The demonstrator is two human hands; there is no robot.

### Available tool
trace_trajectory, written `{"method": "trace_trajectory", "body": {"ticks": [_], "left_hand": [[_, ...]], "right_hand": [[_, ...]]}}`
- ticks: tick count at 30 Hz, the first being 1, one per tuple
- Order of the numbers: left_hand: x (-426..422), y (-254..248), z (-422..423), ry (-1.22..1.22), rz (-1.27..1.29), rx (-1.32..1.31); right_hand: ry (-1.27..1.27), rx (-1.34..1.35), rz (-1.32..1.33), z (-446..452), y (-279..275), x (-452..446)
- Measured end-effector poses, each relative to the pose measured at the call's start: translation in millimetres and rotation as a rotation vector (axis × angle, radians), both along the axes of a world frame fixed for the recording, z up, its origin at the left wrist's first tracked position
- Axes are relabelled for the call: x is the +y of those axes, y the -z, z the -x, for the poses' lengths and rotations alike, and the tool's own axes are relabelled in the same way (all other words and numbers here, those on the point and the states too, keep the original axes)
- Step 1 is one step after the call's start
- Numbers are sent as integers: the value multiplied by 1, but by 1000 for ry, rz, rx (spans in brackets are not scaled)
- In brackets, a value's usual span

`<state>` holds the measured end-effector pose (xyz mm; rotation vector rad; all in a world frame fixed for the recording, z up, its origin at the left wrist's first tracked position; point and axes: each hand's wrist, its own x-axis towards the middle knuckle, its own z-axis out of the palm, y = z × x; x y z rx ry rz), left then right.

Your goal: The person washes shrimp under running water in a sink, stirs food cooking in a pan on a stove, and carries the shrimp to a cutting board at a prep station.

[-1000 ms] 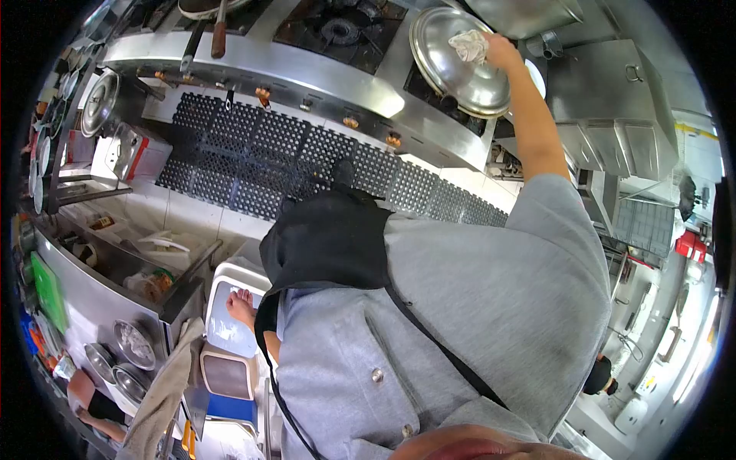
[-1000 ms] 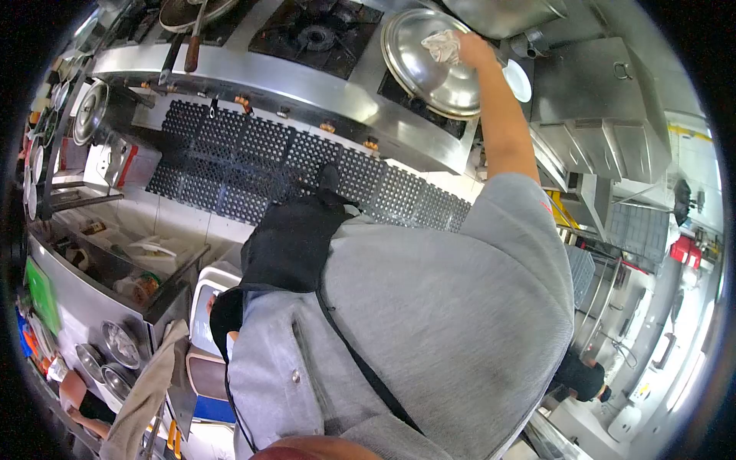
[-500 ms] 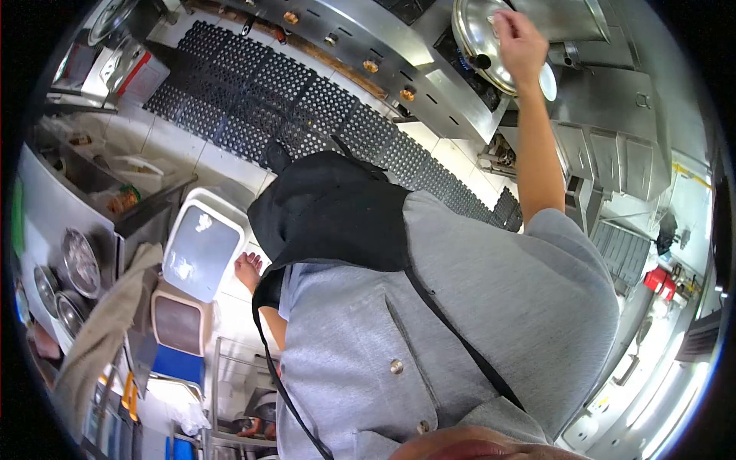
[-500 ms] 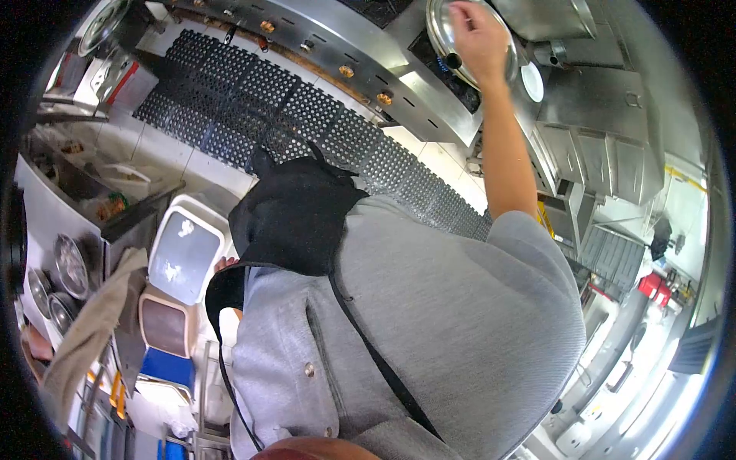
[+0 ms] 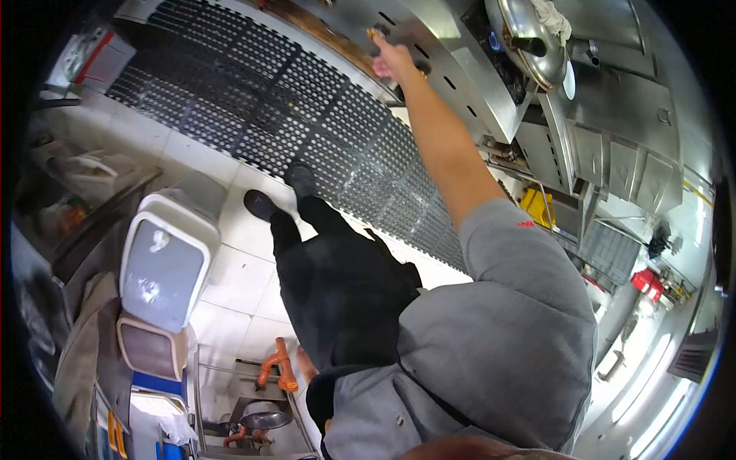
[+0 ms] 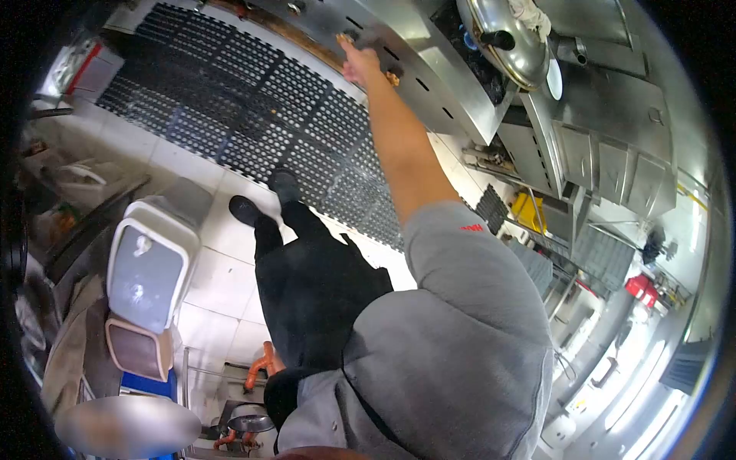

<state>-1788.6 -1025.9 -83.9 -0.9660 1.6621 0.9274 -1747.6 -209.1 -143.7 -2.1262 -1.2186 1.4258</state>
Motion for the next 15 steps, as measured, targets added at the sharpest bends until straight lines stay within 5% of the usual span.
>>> {"method": "trace_trajectory", "body": {"ticks": [5, 9, 15], "left_hand": [[-25, 18, 31, 253, 94, 113], [5, 18, 50, 232, 44, 65], [-4, 35, 26, 227, -56, -8]], "right_hand": [[68, 97, -102, 17, 42, 17], [230, 175, 57, 30, 45, 32], [100, 24, -212, 31, 65, 34]]}}
